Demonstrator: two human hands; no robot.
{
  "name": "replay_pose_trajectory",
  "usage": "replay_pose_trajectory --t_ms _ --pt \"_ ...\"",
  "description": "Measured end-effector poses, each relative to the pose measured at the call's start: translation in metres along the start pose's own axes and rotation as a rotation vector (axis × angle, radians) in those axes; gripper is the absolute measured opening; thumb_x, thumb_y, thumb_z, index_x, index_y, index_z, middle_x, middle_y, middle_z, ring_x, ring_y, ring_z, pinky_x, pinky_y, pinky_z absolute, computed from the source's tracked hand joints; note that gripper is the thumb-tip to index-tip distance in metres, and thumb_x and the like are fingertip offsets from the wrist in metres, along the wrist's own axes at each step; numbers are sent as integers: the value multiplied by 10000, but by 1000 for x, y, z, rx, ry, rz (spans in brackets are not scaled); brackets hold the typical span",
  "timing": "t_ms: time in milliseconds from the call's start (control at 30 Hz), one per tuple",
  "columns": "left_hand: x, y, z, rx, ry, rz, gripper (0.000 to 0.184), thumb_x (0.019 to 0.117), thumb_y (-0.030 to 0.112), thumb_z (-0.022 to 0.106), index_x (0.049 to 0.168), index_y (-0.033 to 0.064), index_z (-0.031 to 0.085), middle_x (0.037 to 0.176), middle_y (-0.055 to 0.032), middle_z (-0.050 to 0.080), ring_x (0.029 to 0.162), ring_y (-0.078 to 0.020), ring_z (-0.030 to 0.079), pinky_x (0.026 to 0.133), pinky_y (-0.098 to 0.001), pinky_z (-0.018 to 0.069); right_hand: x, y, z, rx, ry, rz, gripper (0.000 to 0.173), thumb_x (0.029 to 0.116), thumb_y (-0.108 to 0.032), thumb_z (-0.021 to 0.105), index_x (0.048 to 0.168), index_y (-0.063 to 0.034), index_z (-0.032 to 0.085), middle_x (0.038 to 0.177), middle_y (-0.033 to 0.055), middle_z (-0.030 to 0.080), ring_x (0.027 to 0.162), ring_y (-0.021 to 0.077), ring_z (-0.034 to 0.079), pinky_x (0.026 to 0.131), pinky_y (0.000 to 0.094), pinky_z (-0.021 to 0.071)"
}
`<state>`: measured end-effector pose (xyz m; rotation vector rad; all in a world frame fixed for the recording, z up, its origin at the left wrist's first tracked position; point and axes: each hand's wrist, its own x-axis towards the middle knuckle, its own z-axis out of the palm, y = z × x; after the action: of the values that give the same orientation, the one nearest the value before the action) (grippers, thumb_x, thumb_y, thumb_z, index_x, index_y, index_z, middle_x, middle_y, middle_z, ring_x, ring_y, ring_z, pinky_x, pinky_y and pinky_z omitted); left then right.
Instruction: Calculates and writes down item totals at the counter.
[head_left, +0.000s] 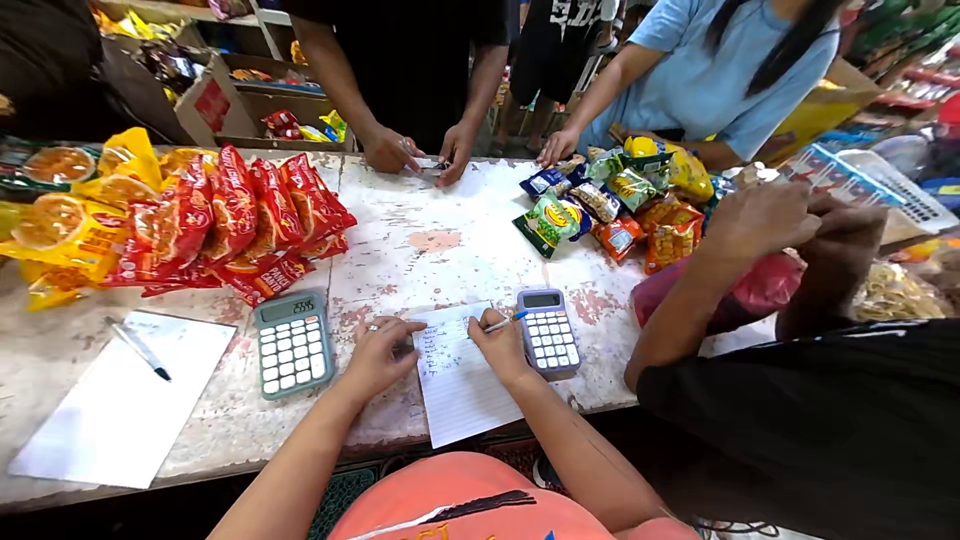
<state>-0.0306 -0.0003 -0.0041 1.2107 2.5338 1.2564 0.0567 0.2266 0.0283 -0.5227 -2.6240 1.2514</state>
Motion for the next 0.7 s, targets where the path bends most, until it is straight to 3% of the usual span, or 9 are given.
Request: replay_pose_trajectory --t_ms 167,233,467,700 --pt "0 0 1 -7 13 8 417 871 284 652 1246 118 724 1176 -67 732 1215 -334 604 1010 -684 328 9 7 -10 289 37 13 243 938 -107 689 735 -16 590 598 -19 563 540 24 535 580 213 481" --pt "0 0 2 2 16 5 416 878 275 650 1259 126 722 1207 -70 726 1223 -340 604 1014 -684 333 10 12 -11 352 79 42 237 935 -100 689 735 -38 581 589 -35 561 530 20 534 569 212 477" --pt "0 2 3 27 35 -16 411 893 264 643 1274 132 719 1217 -86 719 1218 -349 606 995 -689 348 15 13 -7 297 82 61 276 948 -131 698 716 -53 569 577 -27 541 527 37 514 566 231 452" --pt "1 3 2 35 30 -28 422 889 279 645 1278 132 720 1216 -91 716 1213 -356 607 993 -695 348 2 18 1 210 159 -123 308 926 -165 679 668 -60 547 580 -39 486 549 22 462 572 222 405"
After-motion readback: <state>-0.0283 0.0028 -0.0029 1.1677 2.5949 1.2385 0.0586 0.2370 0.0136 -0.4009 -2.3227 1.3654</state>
